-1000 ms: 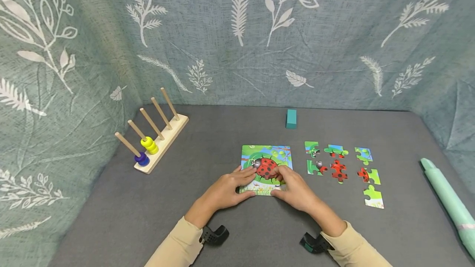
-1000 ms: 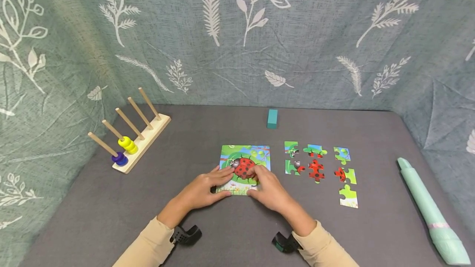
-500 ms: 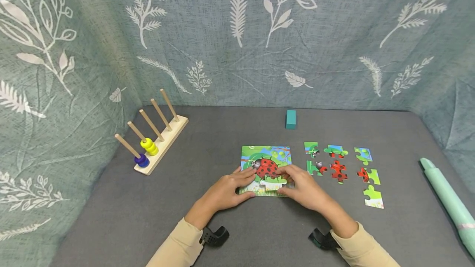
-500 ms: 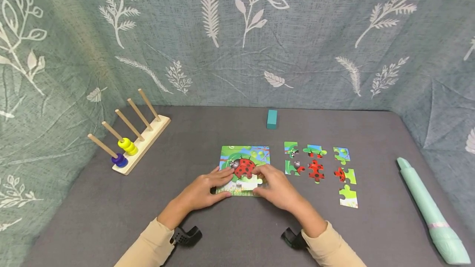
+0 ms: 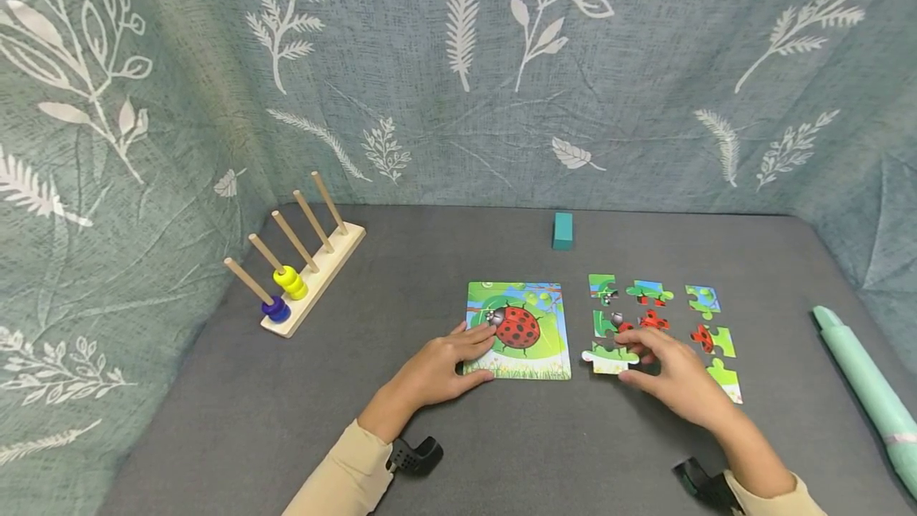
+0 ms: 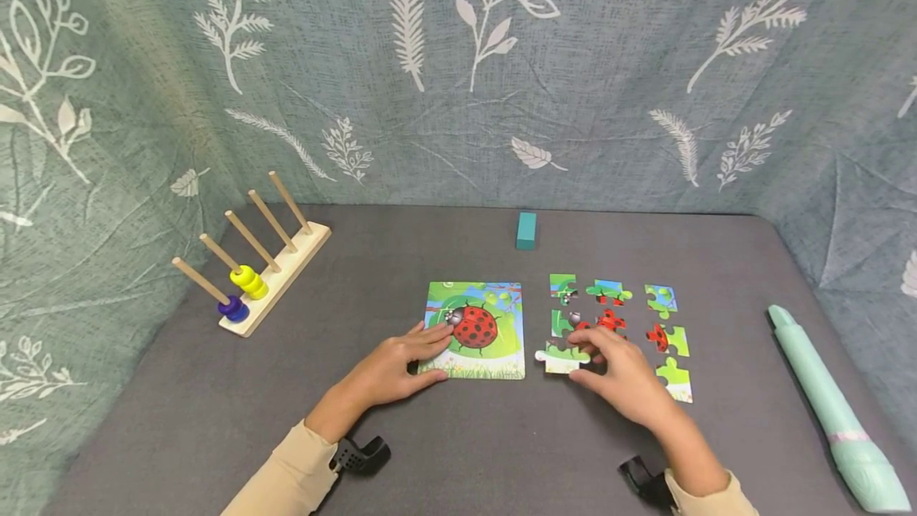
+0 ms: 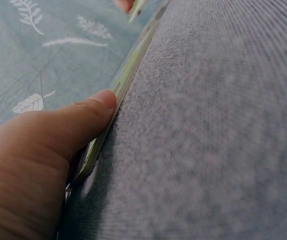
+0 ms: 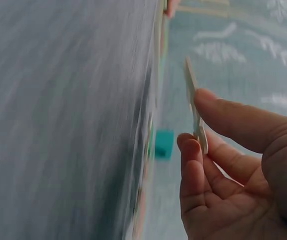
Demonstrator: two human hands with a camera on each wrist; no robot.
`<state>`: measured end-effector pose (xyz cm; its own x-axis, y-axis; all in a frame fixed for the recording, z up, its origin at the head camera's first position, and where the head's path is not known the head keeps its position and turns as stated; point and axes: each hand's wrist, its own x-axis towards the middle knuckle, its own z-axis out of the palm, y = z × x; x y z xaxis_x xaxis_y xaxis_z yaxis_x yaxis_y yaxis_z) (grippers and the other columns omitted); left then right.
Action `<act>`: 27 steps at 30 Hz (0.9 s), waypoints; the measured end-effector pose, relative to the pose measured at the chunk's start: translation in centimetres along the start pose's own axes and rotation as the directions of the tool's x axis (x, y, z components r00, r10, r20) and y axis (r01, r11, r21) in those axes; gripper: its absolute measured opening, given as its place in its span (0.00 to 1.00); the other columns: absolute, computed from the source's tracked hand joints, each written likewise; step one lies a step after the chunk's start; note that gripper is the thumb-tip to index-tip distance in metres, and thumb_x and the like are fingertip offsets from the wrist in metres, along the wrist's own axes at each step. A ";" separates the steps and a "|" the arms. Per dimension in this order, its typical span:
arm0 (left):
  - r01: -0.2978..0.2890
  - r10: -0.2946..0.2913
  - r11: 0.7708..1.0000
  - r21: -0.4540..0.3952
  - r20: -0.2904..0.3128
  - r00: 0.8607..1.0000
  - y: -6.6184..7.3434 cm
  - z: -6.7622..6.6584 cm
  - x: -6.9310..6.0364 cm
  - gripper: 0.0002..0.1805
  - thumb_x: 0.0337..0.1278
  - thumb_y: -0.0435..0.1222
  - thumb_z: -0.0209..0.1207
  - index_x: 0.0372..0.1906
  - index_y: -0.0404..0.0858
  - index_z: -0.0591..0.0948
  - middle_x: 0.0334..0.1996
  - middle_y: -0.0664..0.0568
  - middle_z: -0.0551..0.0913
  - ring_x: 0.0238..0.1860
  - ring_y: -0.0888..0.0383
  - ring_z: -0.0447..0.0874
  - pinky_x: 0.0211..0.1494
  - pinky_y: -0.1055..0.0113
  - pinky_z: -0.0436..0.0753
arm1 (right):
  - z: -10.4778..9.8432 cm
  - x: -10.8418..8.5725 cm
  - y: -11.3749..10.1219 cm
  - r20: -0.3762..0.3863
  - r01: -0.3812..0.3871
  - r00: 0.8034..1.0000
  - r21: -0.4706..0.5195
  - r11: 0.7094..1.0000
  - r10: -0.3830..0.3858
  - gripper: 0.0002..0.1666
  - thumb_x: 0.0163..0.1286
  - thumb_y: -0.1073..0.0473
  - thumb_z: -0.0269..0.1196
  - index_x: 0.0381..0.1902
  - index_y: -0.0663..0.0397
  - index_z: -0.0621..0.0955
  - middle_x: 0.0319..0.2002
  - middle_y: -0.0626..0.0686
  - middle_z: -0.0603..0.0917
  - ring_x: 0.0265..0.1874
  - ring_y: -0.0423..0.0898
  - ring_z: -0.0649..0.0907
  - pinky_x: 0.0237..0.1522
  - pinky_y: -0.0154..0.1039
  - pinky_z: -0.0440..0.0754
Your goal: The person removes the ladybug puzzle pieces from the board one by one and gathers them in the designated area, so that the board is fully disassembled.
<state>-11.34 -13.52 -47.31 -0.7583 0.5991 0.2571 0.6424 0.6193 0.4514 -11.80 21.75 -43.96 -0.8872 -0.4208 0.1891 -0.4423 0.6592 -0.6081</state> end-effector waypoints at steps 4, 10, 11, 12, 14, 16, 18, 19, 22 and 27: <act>-0.005 0.005 1.000 -0.004 -0.001 1.000 -0.1 0.1 0.1 0.29 0.59 0.45 0.62 0.61 0.35 0.75 0.65 0.48 0.72 0.67 0.54 0.69 0.74 0.59 0.62 | -1.5 -1.4 1.4 -0.030 -0.039 0.999 -0.003 0.999 0.039 0.24 0.51 0.62 0.73 0.48 0.54 0.81 0.42 0.48 0.82 0.35 0.30 0.77 0.35 0.29 0.79; -0.008 0.008 1.000 -0.007 -0.010 1.000 -0.2 0.2 0.0 0.29 0.58 0.45 0.62 0.61 0.34 0.75 0.65 0.48 0.72 0.67 0.54 0.69 0.74 0.59 0.62 | -3.2 -2.8 3.0 -0.004 -0.127 0.992 -0.019 0.992 0.127 0.23 0.53 0.60 0.73 0.49 0.53 0.81 0.43 0.51 0.83 0.34 0.28 0.76 0.34 0.28 0.78; -0.009 0.009 1.000 -0.008 -0.011 1.000 -0.2 0.2 0.0 0.29 0.58 0.45 0.62 0.61 0.34 0.75 0.65 0.48 0.72 0.67 0.54 0.69 0.74 0.59 0.62 | -3.3 -3.0 3.2 -0.003 -0.128 0.992 -0.024 0.991 0.128 0.23 0.53 0.60 0.73 0.48 0.53 0.81 0.43 0.51 0.83 0.34 0.27 0.77 0.35 0.27 0.78; -0.010 0.010 1.000 -0.008 -0.012 1.000 -0.1 0.2 0.0 0.29 0.58 0.45 0.62 0.61 0.34 0.75 0.64 0.48 0.72 0.66 0.54 0.69 0.74 0.59 0.62 | -3.4 -3.2 3.4 -0.002 -0.129 0.992 -0.027 0.991 0.129 0.23 0.53 0.60 0.73 0.48 0.53 0.81 0.43 0.51 0.83 0.34 0.27 0.77 0.35 0.26 0.78; -0.011 0.011 1.000 -0.008 -0.013 1.000 -0.1 0.1 0.0 0.29 0.58 0.45 0.62 0.61 0.34 0.75 0.64 0.47 0.72 0.67 0.53 0.69 0.74 0.58 0.62 | -3.4 -3.4 3.8 0.001 -0.122 0.993 -0.029 0.992 0.122 0.22 0.53 0.60 0.73 0.47 0.53 0.81 0.42 0.51 0.83 0.34 0.26 0.77 0.35 0.24 0.77; -0.012 0.012 1.000 -0.009 -0.014 1.000 -0.1 0.1 0.0 0.29 0.58 0.45 0.62 0.61 0.34 0.75 0.65 0.47 0.72 0.67 0.53 0.69 0.74 0.58 0.62 | -3.4 -3.6 4.1 0.001 -0.099 0.995 -0.024 0.995 0.099 0.22 0.52 0.61 0.73 0.46 0.53 0.82 0.41 0.51 0.83 0.34 0.26 0.77 0.35 0.22 0.77; -0.014 0.014 1.000 -0.007 -0.013 1.000 -0.1 0.2 0.0 0.29 0.59 0.45 0.62 0.61 0.34 0.75 0.65 0.48 0.72 0.67 0.53 0.69 0.74 0.59 0.62 | -3.3 -3.6 4.3 -0.005 -0.070 0.998 -0.017 0.997 0.070 0.22 0.51 0.62 0.73 0.45 0.54 0.82 0.41 0.51 0.83 0.34 0.26 0.77 0.35 0.21 0.76; -0.015 0.015 1.000 -0.007 -0.013 1.000 -0.1 0.2 0.0 0.29 0.59 0.45 0.62 0.61 0.34 0.75 0.65 0.48 0.72 0.67 0.54 0.69 0.74 0.59 0.62 | -3.3 -3.6 4.4 -0.012 -0.055 0.998 -0.017 0.998 0.055 0.22 0.51 0.62 0.74 0.45 0.54 0.82 0.41 0.50 0.83 0.35 0.27 0.77 0.35 0.20 0.76; -0.018 0.018 1.000 -0.005 -0.014 1.000 -0.2 0.2 0.0 0.29 0.59 0.45 0.62 0.61 0.34 0.75 0.65 0.48 0.72 0.67 0.54 0.69 0.74 0.59 0.62 | -3.2 -3.6 4.5 -0.028 -0.012 1.000 -0.023 1.000 0.012 0.22 0.49 0.63 0.74 0.45 0.54 0.82 0.42 0.51 0.82 0.36 0.27 0.77 0.37 0.18 0.75; -0.028 0.028 1.000 0.002 -0.028 0.999 -0.2 0.2 0.0 0.28 0.58 0.45 0.62 0.60 0.34 0.76 0.64 0.48 0.73 0.66 0.53 0.70 0.74 0.58 0.63 | -3.0 -3.7 4.7 -0.058 0.028 0.998 -0.069 0.997 -0.032 0.24 0.48 0.62 0.75 0.46 0.54 0.82 0.43 0.50 0.80 0.38 0.29 0.77 0.39 0.16 0.71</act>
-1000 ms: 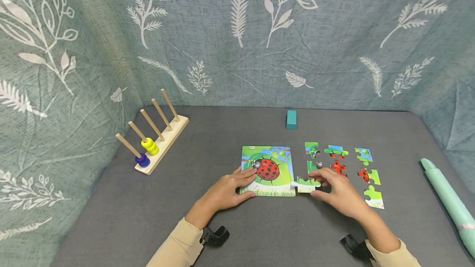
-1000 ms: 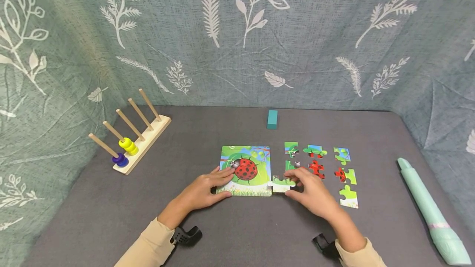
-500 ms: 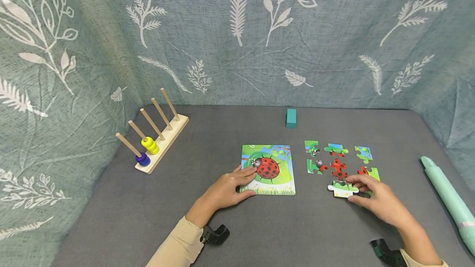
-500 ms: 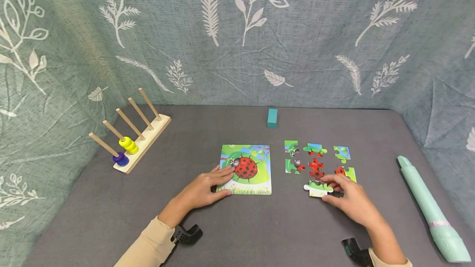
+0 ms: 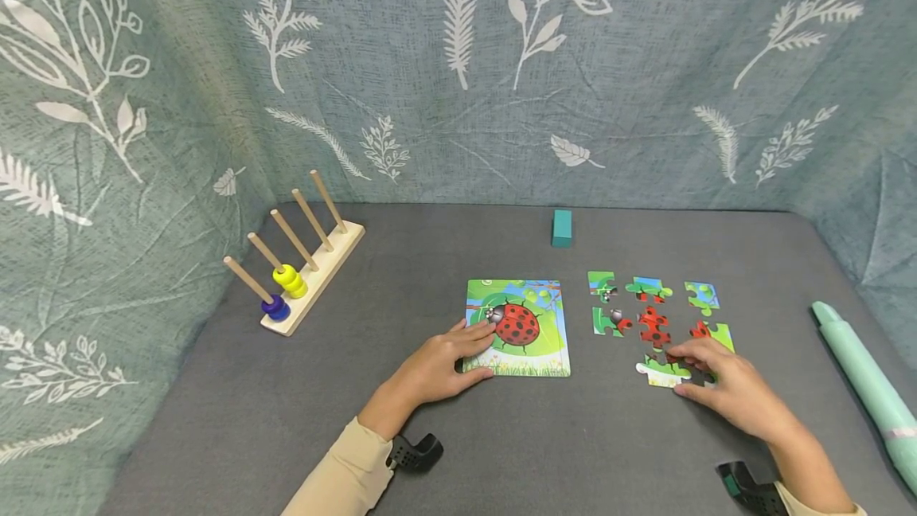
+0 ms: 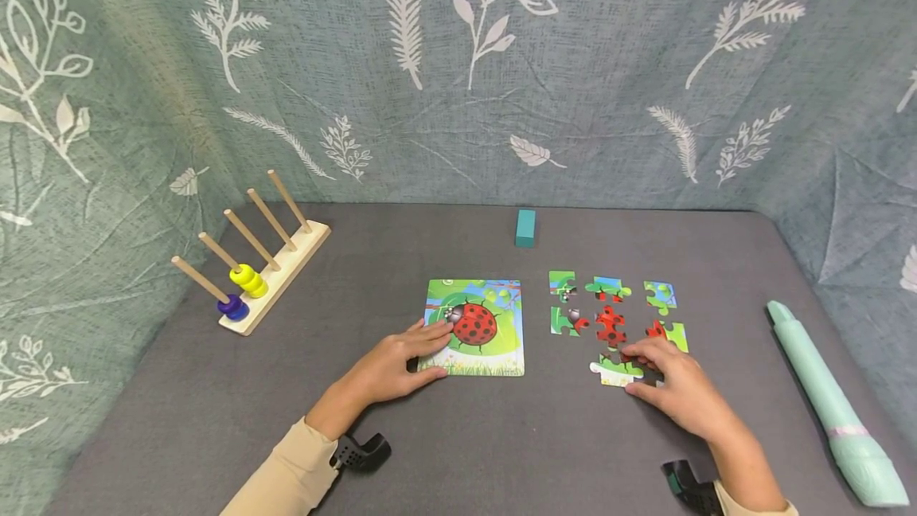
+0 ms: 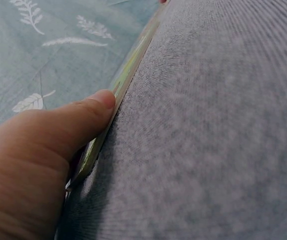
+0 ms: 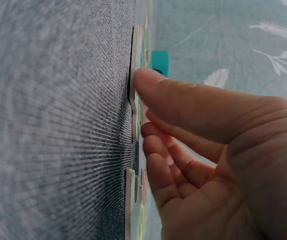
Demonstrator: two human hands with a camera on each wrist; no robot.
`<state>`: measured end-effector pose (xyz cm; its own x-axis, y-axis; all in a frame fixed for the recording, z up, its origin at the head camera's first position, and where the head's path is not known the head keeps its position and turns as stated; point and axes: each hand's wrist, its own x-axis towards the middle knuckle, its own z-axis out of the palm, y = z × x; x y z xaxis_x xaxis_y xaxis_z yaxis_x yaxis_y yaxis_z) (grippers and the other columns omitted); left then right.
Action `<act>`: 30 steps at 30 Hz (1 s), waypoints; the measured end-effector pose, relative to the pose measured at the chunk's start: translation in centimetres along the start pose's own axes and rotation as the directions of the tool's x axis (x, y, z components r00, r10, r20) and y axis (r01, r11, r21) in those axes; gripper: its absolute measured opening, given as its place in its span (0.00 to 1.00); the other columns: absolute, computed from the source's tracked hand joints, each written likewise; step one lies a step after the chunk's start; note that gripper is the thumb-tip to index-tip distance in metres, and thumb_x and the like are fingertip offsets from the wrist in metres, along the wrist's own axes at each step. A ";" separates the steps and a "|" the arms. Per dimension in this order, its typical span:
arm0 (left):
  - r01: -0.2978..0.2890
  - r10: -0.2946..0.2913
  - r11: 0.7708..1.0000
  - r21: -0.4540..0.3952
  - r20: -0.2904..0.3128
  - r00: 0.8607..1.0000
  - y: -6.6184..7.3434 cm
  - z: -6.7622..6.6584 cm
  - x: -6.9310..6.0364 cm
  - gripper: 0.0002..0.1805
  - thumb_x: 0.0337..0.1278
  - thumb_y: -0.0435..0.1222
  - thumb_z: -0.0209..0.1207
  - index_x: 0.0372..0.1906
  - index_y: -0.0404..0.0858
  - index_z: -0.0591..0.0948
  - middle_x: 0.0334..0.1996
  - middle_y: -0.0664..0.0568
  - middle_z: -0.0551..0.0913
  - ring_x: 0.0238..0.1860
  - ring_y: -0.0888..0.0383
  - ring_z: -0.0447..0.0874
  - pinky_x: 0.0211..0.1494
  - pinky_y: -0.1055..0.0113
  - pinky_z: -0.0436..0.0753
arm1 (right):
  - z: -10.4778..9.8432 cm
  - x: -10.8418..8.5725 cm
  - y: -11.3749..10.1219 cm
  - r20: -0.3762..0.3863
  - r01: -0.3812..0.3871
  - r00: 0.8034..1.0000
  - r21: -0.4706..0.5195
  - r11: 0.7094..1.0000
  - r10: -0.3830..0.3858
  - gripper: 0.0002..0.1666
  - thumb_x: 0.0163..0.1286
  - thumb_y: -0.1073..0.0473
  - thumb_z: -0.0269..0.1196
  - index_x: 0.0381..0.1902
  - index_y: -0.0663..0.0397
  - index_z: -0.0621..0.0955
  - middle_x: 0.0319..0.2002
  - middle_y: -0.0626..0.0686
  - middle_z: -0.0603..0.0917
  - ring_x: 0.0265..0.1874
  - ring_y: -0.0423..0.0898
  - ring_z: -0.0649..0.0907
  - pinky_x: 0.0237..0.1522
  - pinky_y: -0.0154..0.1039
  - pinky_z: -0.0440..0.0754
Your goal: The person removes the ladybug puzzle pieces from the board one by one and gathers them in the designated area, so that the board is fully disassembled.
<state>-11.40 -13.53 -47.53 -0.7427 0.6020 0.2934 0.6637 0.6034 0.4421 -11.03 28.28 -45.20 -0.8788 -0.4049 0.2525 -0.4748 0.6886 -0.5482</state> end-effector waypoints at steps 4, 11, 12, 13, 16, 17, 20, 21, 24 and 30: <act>-0.005 0.005 1.000 0.005 -0.006 1.000 0.0 0.0 0.1 0.29 0.58 0.45 0.62 0.60 0.34 0.76 0.63 0.48 0.74 0.66 0.54 0.70 0.74 0.58 0.63 | 0.1 0.1 -0.2 -0.022 0.002 1.000 -0.021 1.000 -0.002 0.25 0.49 0.61 0.75 0.48 0.52 0.82 0.44 0.46 0.79 0.39 0.28 0.75 0.40 0.17 0.69; 0.013 -0.013 1.000 -0.003 0.003 1.000 0.0 -0.1 0.0 0.29 0.58 0.45 0.63 0.61 0.34 0.75 0.64 0.47 0.73 0.66 0.54 0.69 0.74 0.59 0.63 | 0.6 2.0 -2.2 0.022 0.011 1.000 0.060 0.998 -0.012 0.28 0.54 0.58 0.73 0.53 0.52 0.79 0.48 0.47 0.81 0.46 0.33 0.80 0.47 0.19 0.72; 0.016 -0.016 1.000 -0.007 0.005 1.000 0.0 -0.1 0.1 0.29 0.57 0.45 0.63 0.61 0.34 0.75 0.64 0.47 0.73 0.66 0.54 0.69 0.74 0.59 0.63 | 0.7 2.4 -2.6 0.033 0.015 0.999 0.067 0.998 -0.017 0.28 0.54 0.58 0.72 0.54 0.53 0.79 0.49 0.48 0.81 0.46 0.37 0.81 0.47 0.22 0.74; 0.019 -0.019 1.000 -0.009 0.008 1.000 0.0 -0.1 0.1 0.29 0.57 0.45 0.63 0.61 0.34 0.75 0.64 0.47 0.72 0.66 0.54 0.69 0.74 0.59 0.63 | 1.0 2.8 -2.9 0.046 0.016 0.999 0.072 0.997 -0.020 0.29 0.54 0.58 0.72 0.55 0.54 0.78 0.50 0.49 0.81 0.47 0.41 0.82 0.47 0.24 0.76; 0.036 -0.035 0.999 -0.022 0.013 0.999 0.0 -0.1 0.0 0.30 0.57 0.46 0.63 0.61 0.34 0.75 0.65 0.48 0.71 0.67 0.53 0.68 0.74 0.60 0.63 | 1.8 4.0 -3.9 0.077 0.028 0.996 0.084 0.996 -0.035 0.32 0.55 0.58 0.72 0.57 0.57 0.77 0.53 0.52 0.80 0.49 0.51 0.83 0.49 0.37 0.81; 0.039 -0.039 0.999 -0.025 0.013 0.999 0.0 -0.1 0.0 0.30 0.57 0.46 0.63 0.61 0.34 0.75 0.65 0.48 0.71 0.67 0.53 0.68 0.74 0.61 0.63 | 2.2 4.4 -4.2 0.090 0.037 0.995 0.089 0.995 -0.045 0.32 0.55 0.58 0.72 0.58 0.58 0.76 0.53 0.52 0.80 0.49 0.53 0.82 0.49 0.41 0.81; 0.042 -0.042 0.999 -0.029 0.003 0.999 0.0 -0.1 0.0 0.31 0.56 0.46 0.63 0.62 0.34 0.74 0.66 0.48 0.71 0.68 0.52 0.67 0.74 0.61 0.63 | 3.3 5.7 -5.3 0.132 0.033 0.990 0.112 0.993 -0.048 0.33 0.56 0.58 0.71 0.59 0.58 0.75 0.54 0.54 0.80 0.51 0.55 0.81 0.50 0.51 0.81; 0.042 -0.042 0.999 -0.030 -0.005 0.999 0.0 -0.1 0.0 0.32 0.56 0.46 0.64 0.62 0.34 0.74 0.66 0.47 0.71 0.68 0.52 0.67 0.73 0.61 0.64 | 3.8 6.1 -5.7 0.147 0.030 0.988 0.121 0.992 -0.048 0.33 0.56 0.58 0.71 0.59 0.58 0.75 0.54 0.54 0.79 0.51 0.55 0.81 0.51 0.52 0.81; 0.049 -0.050 0.998 -0.032 -0.028 0.998 -0.1 -0.1 -0.1 0.36 0.53 0.46 0.66 0.64 0.33 0.72 0.66 0.46 0.70 0.69 0.50 0.65 0.71 0.58 0.68 | 5.0 7.2 -6.9 0.186 0.027 0.981 0.165 0.986 -0.058 0.33 0.56 0.59 0.71 0.59 0.60 0.75 0.55 0.55 0.79 0.53 0.55 0.80 0.53 0.53 0.80; 0.105 -0.105 0.994 0.010 -0.033 0.994 -0.5 -0.2 -0.3 0.42 0.49 0.50 0.68 0.67 0.34 0.69 0.69 0.47 0.66 0.70 0.50 0.63 0.71 0.55 0.69 | 7.3 9.2 -9.0 0.249 0.059 0.961 0.248 0.967 -0.123 0.32 0.58 0.58 0.69 0.60 0.61 0.74 0.55 0.56 0.78 0.54 0.54 0.79 0.57 0.52 0.78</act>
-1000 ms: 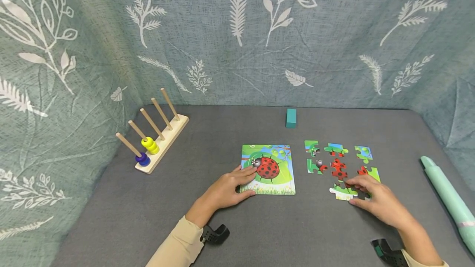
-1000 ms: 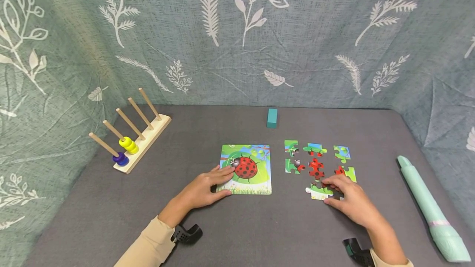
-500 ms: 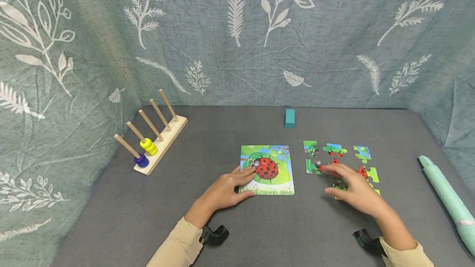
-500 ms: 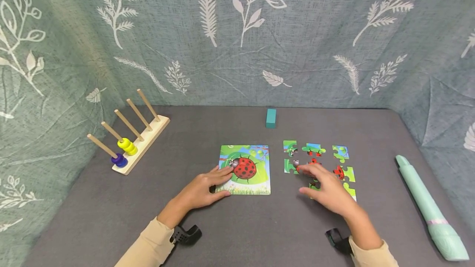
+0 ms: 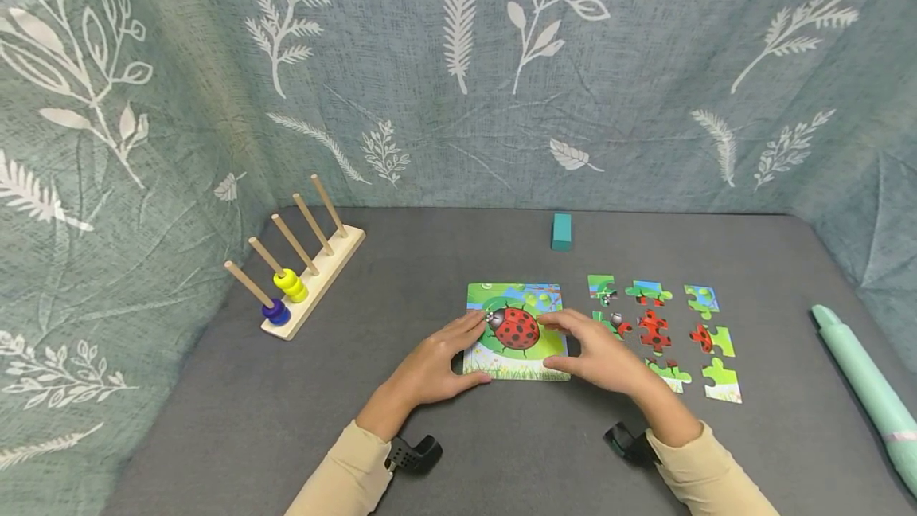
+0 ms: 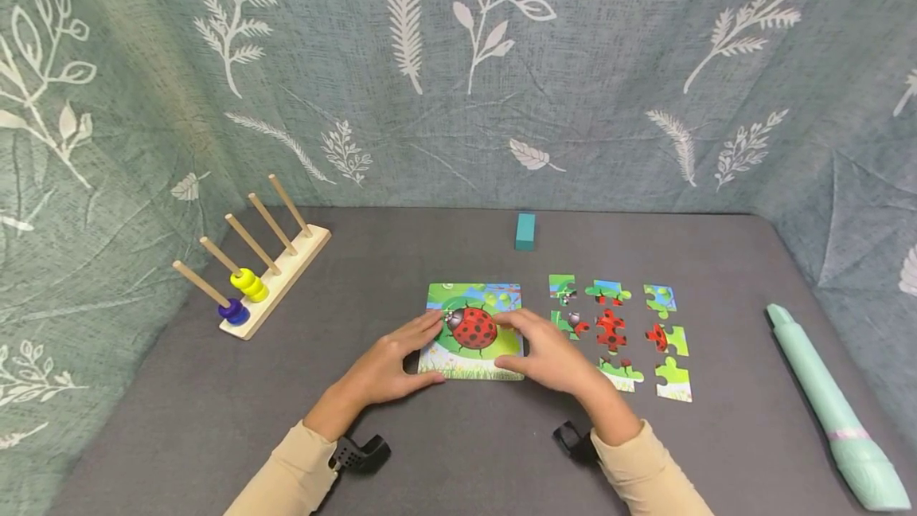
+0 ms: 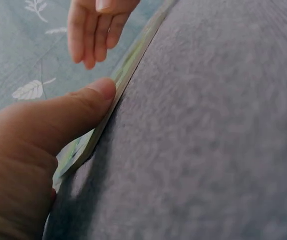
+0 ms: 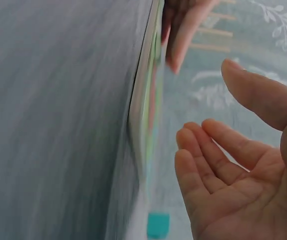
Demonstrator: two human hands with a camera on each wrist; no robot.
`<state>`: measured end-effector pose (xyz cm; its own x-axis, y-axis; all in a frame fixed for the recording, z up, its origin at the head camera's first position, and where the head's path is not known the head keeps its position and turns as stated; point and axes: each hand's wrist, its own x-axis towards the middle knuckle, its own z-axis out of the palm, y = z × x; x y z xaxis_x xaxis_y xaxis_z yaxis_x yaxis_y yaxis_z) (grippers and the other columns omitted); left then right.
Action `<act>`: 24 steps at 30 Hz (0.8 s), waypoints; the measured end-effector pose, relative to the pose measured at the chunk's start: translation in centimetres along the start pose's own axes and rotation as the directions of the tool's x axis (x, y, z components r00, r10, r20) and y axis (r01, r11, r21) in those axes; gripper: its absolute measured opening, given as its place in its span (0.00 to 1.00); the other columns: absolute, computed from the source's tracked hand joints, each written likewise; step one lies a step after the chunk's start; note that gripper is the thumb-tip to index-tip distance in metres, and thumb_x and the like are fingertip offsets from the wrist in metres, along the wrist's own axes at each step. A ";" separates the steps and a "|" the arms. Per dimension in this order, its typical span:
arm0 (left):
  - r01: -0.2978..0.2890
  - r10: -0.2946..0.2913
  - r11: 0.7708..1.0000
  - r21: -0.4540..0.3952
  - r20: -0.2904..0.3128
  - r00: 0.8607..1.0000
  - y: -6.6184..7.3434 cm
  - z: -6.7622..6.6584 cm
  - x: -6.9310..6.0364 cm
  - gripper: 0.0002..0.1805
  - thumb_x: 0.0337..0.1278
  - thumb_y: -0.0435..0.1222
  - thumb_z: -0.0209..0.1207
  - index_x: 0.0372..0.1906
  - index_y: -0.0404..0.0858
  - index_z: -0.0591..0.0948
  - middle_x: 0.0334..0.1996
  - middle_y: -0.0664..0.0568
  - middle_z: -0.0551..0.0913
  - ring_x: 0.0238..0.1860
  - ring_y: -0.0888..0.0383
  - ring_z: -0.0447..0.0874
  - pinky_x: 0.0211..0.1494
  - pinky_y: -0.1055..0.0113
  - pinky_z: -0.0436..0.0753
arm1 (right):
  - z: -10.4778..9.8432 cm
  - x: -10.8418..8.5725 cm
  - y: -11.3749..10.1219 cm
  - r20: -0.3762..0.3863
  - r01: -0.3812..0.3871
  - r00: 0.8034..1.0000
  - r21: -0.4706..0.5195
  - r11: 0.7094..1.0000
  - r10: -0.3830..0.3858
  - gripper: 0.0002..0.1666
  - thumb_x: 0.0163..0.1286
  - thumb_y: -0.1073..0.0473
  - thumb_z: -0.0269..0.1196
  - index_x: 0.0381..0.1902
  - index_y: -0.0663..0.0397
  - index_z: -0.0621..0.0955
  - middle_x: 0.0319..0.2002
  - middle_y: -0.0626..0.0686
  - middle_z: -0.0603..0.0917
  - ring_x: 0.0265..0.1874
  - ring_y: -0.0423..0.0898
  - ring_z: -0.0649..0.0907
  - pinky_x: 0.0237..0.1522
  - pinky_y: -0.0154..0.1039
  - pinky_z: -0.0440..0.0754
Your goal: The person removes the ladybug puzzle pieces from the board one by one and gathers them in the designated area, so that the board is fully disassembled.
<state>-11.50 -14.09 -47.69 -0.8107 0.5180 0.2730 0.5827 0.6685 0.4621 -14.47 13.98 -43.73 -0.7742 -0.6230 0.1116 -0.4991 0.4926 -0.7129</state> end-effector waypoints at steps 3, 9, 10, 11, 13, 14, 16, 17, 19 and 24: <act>0.009 -0.010 0.999 0.037 0.005 1.000 -0.3 -0.2 0.0 0.45 0.48 0.52 0.68 0.68 0.34 0.67 0.70 0.46 0.65 0.71 0.51 0.61 0.73 0.54 0.65 | 1.0 1.3 -0.7 0.032 0.019 0.999 0.034 0.999 -0.020 0.32 0.58 0.57 0.70 0.60 0.60 0.74 0.55 0.57 0.79 0.53 0.53 0.80 0.56 0.50 0.79; 0.025 -0.026 0.998 0.063 0.015 1.000 -0.5 -0.5 0.0 0.49 0.45 0.54 0.68 0.69 0.32 0.65 0.69 0.43 0.65 0.71 0.50 0.60 0.74 0.52 0.61 | 2.9 3.4 -1.6 0.086 0.070 0.993 0.092 0.993 -0.078 0.31 0.57 0.62 0.70 0.58 0.64 0.74 0.50 0.58 0.80 0.47 0.51 0.81 0.49 0.42 0.83; 0.031 -0.032 0.998 0.063 0.020 0.999 -0.6 -0.5 0.0 0.49 0.46 0.55 0.68 0.69 0.32 0.65 0.69 0.43 0.65 0.71 0.50 0.60 0.75 0.52 0.61 | 3.2 3.5 -1.6 0.085 0.082 0.992 0.079 0.994 -0.089 0.31 0.57 0.62 0.70 0.57 0.65 0.74 0.50 0.59 0.80 0.46 0.51 0.81 0.49 0.42 0.84; 0.035 -0.037 0.997 0.063 0.025 0.999 -0.5 -0.5 0.0 0.49 0.46 0.55 0.67 0.69 0.32 0.65 0.69 0.43 0.65 0.71 0.50 0.60 0.75 0.52 0.60 | 3.4 3.6 -1.6 0.079 0.088 0.993 0.055 0.995 -0.092 0.30 0.57 0.62 0.70 0.57 0.66 0.75 0.50 0.59 0.79 0.46 0.51 0.81 0.49 0.41 0.83; 0.043 -0.046 0.997 0.063 0.035 0.998 -0.5 -0.5 0.0 0.49 0.46 0.55 0.67 0.69 0.32 0.65 0.69 0.43 0.65 0.71 0.50 0.60 0.75 0.52 0.60 | 3.8 3.5 -1.6 0.063 0.097 0.993 -0.010 0.995 -0.096 0.29 0.55 0.61 0.71 0.55 0.65 0.76 0.50 0.58 0.79 0.47 0.50 0.80 0.50 0.41 0.82; 0.048 -0.050 0.997 0.062 0.041 0.998 -0.5 -0.5 0.0 0.48 0.47 0.55 0.67 0.69 0.32 0.65 0.70 0.43 0.64 0.71 0.50 0.60 0.75 0.52 0.60 | 4.0 3.5 -1.5 0.055 0.108 0.993 -0.053 0.993 -0.105 0.29 0.55 0.61 0.71 0.54 0.64 0.77 0.50 0.57 0.79 0.47 0.50 0.79 0.51 0.43 0.81; 0.060 -0.063 0.996 0.059 0.052 0.997 -0.4 -0.6 0.0 0.48 0.47 0.55 0.66 0.69 0.32 0.65 0.70 0.44 0.64 0.72 0.50 0.59 0.75 0.53 0.60 | 4.3 3.5 -1.5 0.046 0.113 0.993 -0.098 0.989 -0.109 0.27 0.54 0.60 0.71 0.52 0.63 0.78 0.52 0.57 0.78 0.51 0.51 0.78 0.54 0.46 0.79; 0.066 -0.069 0.996 0.055 0.056 0.996 -0.4 -0.6 0.0 0.48 0.47 0.55 0.66 0.69 0.32 0.65 0.70 0.44 0.63 0.72 0.50 0.59 0.75 0.53 0.60 | 4.5 3.5 -1.5 0.044 0.114 0.993 -0.109 0.987 -0.110 0.27 0.54 0.59 0.71 0.51 0.63 0.79 0.52 0.57 0.78 0.53 0.52 0.77 0.56 0.47 0.78; 0.072 -0.075 0.996 0.051 0.059 0.995 -0.4 -0.6 0.0 0.48 0.47 0.55 0.66 0.69 0.32 0.65 0.70 0.44 0.63 0.72 0.49 0.59 0.75 0.53 0.60 | 4.8 3.5 -1.5 0.037 0.121 0.992 -0.134 0.984 -0.117 0.26 0.54 0.59 0.71 0.50 0.63 0.79 0.54 0.58 0.77 0.56 0.53 0.76 0.59 0.50 0.76; 0.081 -0.084 0.996 0.045 0.059 0.995 -0.6 -0.5 0.0 0.48 0.47 0.55 0.67 0.69 0.32 0.65 0.70 0.44 0.63 0.72 0.50 0.59 0.75 0.53 0.60 | 5.6 3.5 -1.5 -0.011 0.103 0.994 -0.123 0.987 -0.106 0.24 0.52 0.60 0.73 0.47 0.61 0.80 0.53 0.57 0.77 0.56 0.53 0.75 0.59 0.49 0.76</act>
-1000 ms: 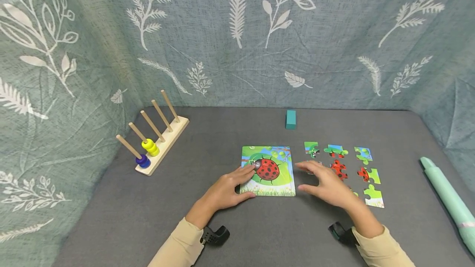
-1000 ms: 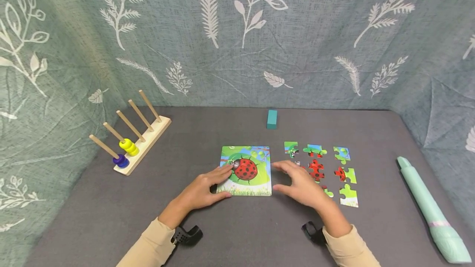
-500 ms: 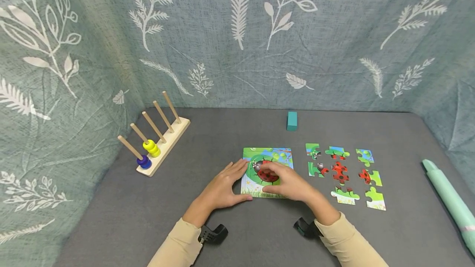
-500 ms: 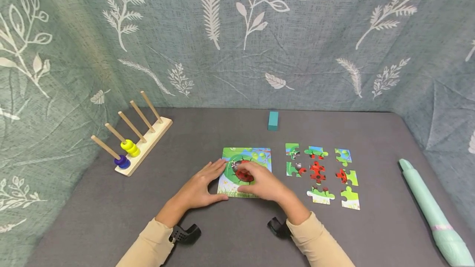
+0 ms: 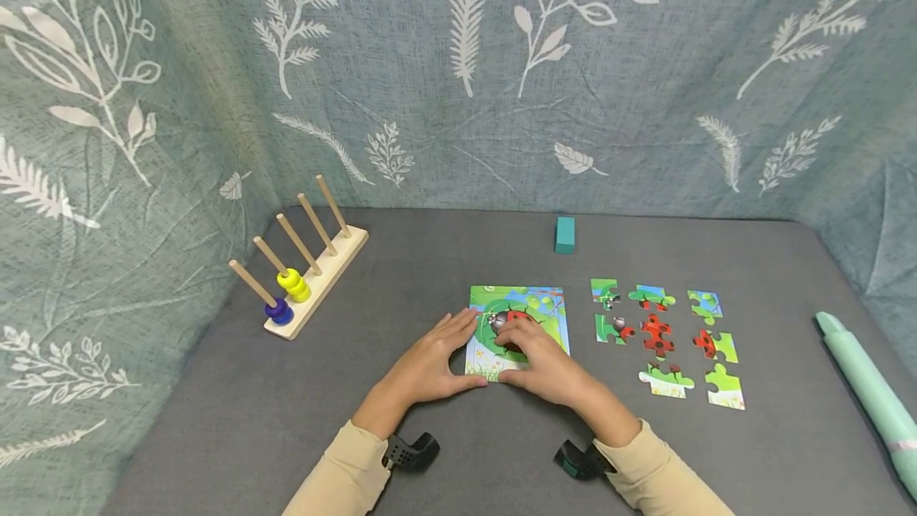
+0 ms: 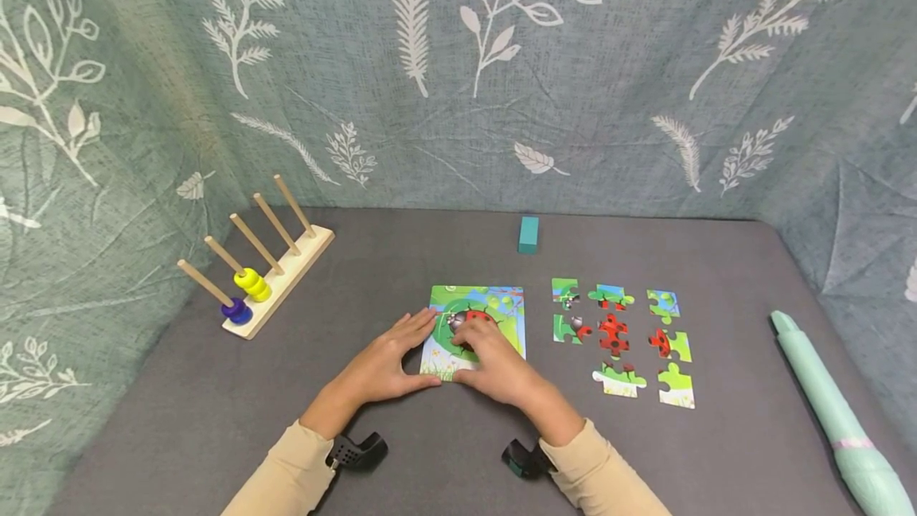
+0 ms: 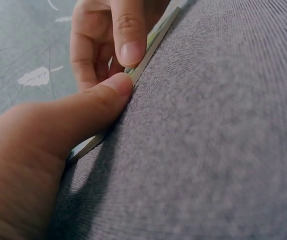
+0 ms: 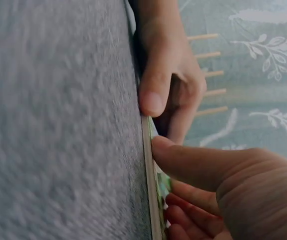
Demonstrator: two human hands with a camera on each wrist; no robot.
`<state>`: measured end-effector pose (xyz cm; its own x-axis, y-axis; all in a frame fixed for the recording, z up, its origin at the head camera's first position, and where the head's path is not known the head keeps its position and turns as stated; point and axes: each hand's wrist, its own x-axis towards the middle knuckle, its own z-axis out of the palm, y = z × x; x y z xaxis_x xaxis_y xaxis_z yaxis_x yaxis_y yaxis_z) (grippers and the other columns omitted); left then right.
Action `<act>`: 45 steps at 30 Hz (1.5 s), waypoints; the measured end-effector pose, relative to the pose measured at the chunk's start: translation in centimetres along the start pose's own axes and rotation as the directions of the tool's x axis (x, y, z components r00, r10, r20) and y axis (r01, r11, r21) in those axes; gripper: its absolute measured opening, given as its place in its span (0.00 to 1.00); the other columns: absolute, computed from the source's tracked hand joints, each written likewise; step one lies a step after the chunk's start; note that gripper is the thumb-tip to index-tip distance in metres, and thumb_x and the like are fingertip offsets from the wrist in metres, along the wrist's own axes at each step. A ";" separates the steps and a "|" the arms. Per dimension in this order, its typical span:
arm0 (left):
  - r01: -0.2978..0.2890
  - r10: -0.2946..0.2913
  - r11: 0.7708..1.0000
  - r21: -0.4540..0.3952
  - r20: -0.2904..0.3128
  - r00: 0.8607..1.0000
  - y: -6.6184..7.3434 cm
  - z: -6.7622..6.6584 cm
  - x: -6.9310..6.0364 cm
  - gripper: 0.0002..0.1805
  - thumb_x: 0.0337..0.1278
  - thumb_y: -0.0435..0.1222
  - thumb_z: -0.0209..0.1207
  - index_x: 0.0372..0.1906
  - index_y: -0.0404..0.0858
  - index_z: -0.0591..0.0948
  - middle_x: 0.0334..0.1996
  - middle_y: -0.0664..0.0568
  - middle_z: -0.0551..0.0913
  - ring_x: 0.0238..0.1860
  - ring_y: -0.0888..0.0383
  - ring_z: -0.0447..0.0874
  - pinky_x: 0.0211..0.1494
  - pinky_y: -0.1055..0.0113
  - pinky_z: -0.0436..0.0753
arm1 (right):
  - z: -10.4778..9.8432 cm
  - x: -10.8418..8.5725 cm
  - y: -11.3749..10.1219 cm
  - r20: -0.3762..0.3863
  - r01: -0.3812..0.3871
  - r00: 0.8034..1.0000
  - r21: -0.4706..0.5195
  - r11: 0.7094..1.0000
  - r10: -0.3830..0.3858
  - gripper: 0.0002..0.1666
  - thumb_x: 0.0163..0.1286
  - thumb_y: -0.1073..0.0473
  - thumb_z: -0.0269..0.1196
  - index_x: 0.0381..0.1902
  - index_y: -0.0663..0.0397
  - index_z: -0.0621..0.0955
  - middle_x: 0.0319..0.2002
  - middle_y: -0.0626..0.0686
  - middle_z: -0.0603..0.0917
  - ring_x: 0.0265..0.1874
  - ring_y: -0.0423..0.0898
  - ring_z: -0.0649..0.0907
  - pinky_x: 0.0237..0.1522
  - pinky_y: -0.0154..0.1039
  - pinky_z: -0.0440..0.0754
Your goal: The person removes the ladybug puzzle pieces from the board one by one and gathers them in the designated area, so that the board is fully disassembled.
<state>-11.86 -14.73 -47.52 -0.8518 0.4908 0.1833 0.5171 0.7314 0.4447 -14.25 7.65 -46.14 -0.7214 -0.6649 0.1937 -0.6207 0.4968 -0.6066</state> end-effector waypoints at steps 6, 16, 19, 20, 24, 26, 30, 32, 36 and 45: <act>0.002 -0.002 1.000 -0.012 -0.005 1.000 -0.1 0.0 -0.1 0.48 0.46 0.55 0.67 0.68 0.32 0.66 0.70 0.45 0.64 0.72 0.51 0.59 0.75 0.53 0.60 | 0.5 0.1 0.2 -0.057 -0.003 0.998 0.071 0.997 0.007 0.24 0.49 0.61 0.75 0.43 0.56 0.78 0.44 0.50 0.78 0.43 0.45 0.77 0.48 0.39 0.79; -0.014 0.013 1.000 -0.026 -0.020 1.000 -0.4 0.0 0.0 0.48 0.45 0.54 0.68 0.68 0.32 0.66 0.70 0.44 0.64 0.71 0.48 0.61 0.74 0.53 0.62 | 0.6 0.3 0.4 -0.057 -0.001 0.998 0.110 0.994 0.007 0.24 0.51 0.62 0.73 0.47 0.56 0.79 0.43 0.50 0.80 0.41 0.44 0.79 0.45 0.37 0.81; -0.016 0.016 1.000 -0.026 -0.022 1.000 -0.5 0.0 0.1 0.49 0.45 0.54 0.68 0.69 0.32 0.65 0.70 0.44 0.64 0.71 0.48 0.60 0.74 0.53 0.62 | 0.5 0.4 0.5 -0.047 -0.013 0.999 0.111 0.994 0.018 0.24 0.52 0.61 0.73 0.48 0.55 0.79 0.44 0.50 0.79 0.41 0.44 0.78 0.46 0.37 0.81; -0.018 0.018 0.999 -0.029 -0.021 1.000 -0.5 0.0 0.1 0.49 0.45 0.54 0.68 0.69 0.32 0.65 0.70 0.45 0.63 0.71 0.48 0.60 0.74 0.53 0.62 | 0.5 0.4 0.5 -0.044 -0.014 0.999 0.108 0.994 0.019 0.25 0.52 0.61 0.73 0.48 0.55 0.79 0.44 0.50 0.79 0.41 0.44 0.78 0.45 0.37 0.81; -0.023 0.023 0.999 -0.032 -0.024 0.999 -0.5 -0.1 0.1 0.49 0.45 0.54 0.68 0.68 0.32 0.65 0.70 0.45 0.64 0.71 0.49 0.60 0.74 0.53 0.62 | 0.5 0.3 0.5 -0.052 -0.007 0.999 0.093 0.996 0.011 0.24 0.53 0.60 0.73 0.48 0.56 0.79 0.43 0.51 0.80 0.41 0.44 0.79 0.45 0.37 0.81; -0.025 0.024 0.999 -0.030 -0.025 0.999 -0.4 -0.1 0.1 0.48 0.45 0.54 0.68 0.68 0.32 0.65 0.70 0.45 0.64 0.71 0.49 0.60 0.74 0.52 0.62 | 0.4 0.3 0.4 -0.058 -0.006 0.998 0.086 0.996 0.011 0.23 0.54 0.60 0.72 0.48 0.56 0.79 0.43 0.51 0.80 0.40 0.44 0.79 0.44 0.37 0.81; -0.013 0.012 1.000 -0.026 -0.014 1.000 -0.4 0.0 0.0 0.49 0.46 0.54 0.68 0.69 0.33 0.65 0.71 0.45 0.63 0.72 0.50 0.59 0.75 0.53 0.61 | -0.3 0.1 0.3 -0.061 -0.017 0.998 0.088 0.996 0.022 0.24 0.55 0.58 0.71 0.50 0.56 0.79 0.43 0.51 0.81 0.39 0.44 0.80 0.43 0.36 0.82; -0.006 0.005 1.000 -0.031 -0.009 1.000 -0.3 0.0 -0.1 0.49 0.46 0.54 0.68 0.69 0.33 0.64 0.71 0.45 0.63 0.72 0.50 0.59 0.75 0.53 0.60 | -0.8 0.0 0.3 -0.059 -0.026 0.998 0.085 0.996 0.031 0.24 0.56 0.57 0.71 0.51 0.55 0.79 0.44 0.51 0.81 0.40 0.44 0.80 0.42 0.37 0.82; -0.004 0.003 1.000 -0.025 -0.009 1.000 -0.3 0.1 -0.1 0.48 0.47 0.54 0.67 0.70 0.33 0.64 0.71 0.44 0.63 0.72 0.49 0.59 0.75 0.53 0.60 | -2.2 -0.9 0.4 -0.062 -0.047 0.997 0.056 0.997 0.051 0.25 0.57 0.57 0.71 0.52 0.54 0.80 0.45 0.50 0.81 0.41 0.44 0.80 0.44 0.40 0.81; -0.004 0.004 1.000 -0.022 0.008 1.000 -0.1 0.0 -0.1 0.49 0.47 0.55 0.67 0.70 0.34 0.62 0.71 0.44 0.61 0.72 0.50 0.57 0.76 0.54 0.58 | -5.3 -5.7 2.6 -0.109 -0.120 0.987 -0.046 0.992 0.114 0.23 0.58 0.58 0.70 0.53 0.52 0.80 0.48 0.48 0.80 0.46 0.46 0.80 0.46 0.46 0.81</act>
<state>-11.86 -14.87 -47.63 -0.8491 0.4972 0.1784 0.5183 0.7188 0.4633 -13.36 15.70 -44.70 -0.8168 -0.5387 0.2063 -0.5433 0.5981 -0.5891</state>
